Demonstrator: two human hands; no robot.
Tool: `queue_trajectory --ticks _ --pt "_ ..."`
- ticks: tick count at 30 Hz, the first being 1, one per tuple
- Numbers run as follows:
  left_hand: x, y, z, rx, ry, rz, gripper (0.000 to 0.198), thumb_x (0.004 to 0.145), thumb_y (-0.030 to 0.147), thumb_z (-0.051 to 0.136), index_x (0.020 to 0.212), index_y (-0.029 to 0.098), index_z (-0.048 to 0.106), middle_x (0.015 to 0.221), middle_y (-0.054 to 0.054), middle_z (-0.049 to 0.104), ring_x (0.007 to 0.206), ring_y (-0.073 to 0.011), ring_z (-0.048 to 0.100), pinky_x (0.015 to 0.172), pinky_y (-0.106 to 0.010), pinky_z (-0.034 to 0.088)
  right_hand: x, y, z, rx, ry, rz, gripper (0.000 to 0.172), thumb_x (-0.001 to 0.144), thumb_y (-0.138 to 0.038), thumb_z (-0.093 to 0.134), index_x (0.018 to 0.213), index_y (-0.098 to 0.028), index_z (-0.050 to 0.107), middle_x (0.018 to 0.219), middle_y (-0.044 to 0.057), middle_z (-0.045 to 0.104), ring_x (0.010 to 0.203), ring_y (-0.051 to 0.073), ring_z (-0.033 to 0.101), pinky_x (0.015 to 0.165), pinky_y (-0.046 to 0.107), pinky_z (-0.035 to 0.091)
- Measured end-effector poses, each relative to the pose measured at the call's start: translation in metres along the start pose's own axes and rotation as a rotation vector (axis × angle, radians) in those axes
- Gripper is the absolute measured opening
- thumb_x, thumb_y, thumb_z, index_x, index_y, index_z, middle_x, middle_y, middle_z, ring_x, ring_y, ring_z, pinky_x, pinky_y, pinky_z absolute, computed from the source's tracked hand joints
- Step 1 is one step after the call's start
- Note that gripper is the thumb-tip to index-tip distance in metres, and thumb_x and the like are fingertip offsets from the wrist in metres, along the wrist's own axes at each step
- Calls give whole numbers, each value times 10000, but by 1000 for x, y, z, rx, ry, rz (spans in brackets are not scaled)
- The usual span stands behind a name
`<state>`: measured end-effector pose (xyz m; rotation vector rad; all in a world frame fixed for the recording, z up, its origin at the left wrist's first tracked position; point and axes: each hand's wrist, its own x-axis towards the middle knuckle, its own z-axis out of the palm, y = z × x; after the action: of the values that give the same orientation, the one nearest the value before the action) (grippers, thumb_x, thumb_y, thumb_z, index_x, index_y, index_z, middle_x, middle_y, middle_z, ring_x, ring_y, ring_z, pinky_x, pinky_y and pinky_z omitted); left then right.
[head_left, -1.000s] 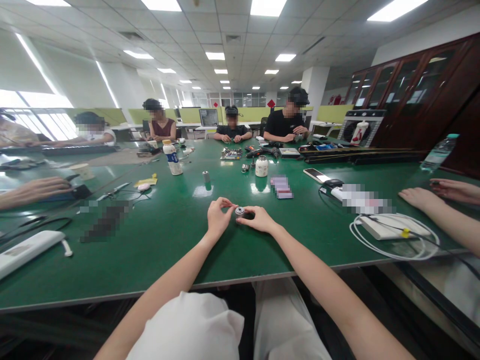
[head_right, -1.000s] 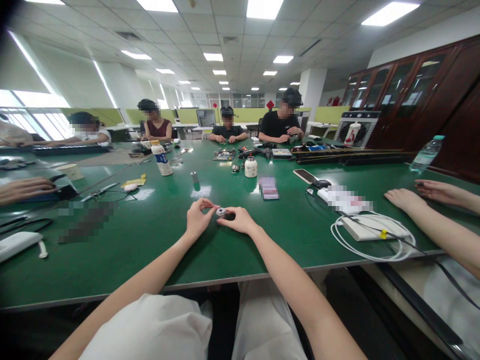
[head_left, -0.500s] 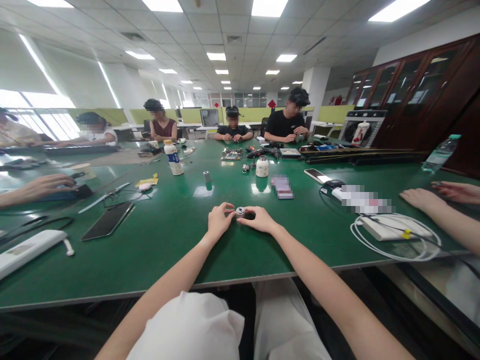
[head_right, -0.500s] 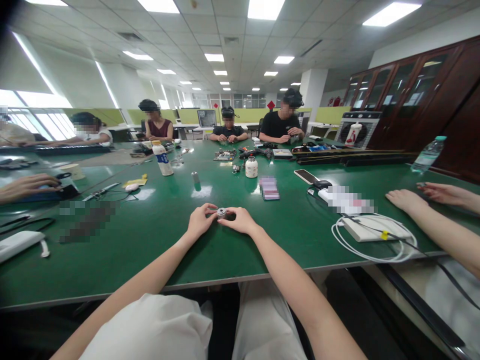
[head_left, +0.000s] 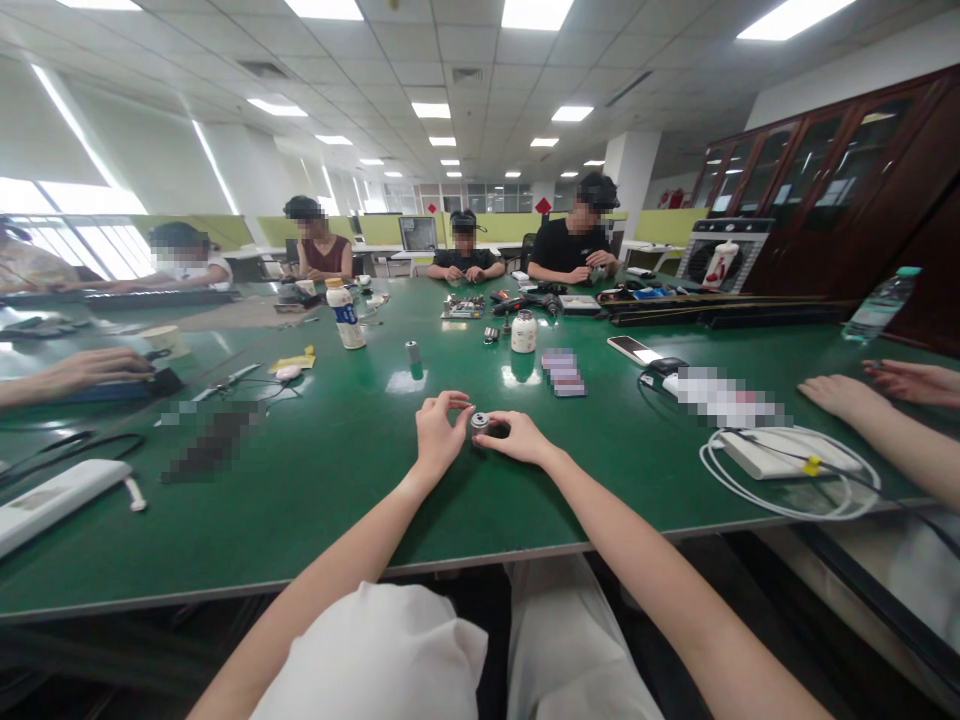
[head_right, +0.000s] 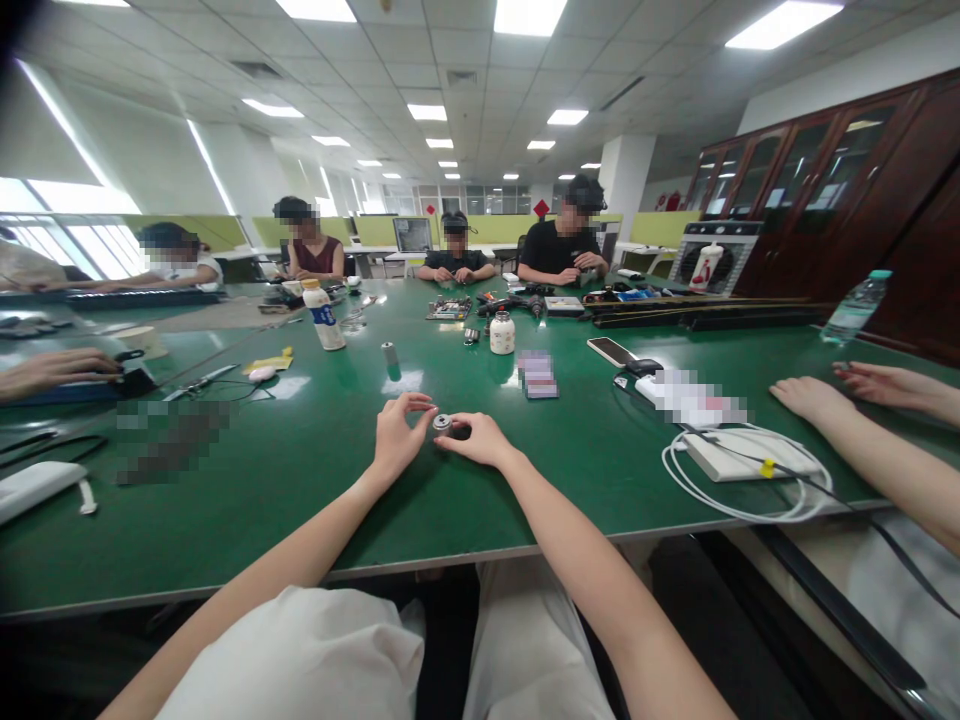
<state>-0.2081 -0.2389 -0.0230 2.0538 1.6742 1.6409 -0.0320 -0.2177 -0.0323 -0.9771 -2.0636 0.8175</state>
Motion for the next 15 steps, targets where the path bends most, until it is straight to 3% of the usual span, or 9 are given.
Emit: queue_trajectory --ticks 5,15 --pt "-1 16 -4 -74 -53 67 105 814 206 682 905 252 658 827 -15 747 931 -253 634 907 -420 448 1 3 1 16 -12 -13 334 789 -356 758 1087 -206 750 1004 46 771 975 226 704 902 328 507" --pt "-2 16 -4 -97 -69 109 111 800 223 693 895 249 642 787 -11 736 915 -245 646 900 -413 473 1 4 0 4 -8 -20 307 776 -401 760 993 -185 752 972 51 765 929 219 693 873 321 498"
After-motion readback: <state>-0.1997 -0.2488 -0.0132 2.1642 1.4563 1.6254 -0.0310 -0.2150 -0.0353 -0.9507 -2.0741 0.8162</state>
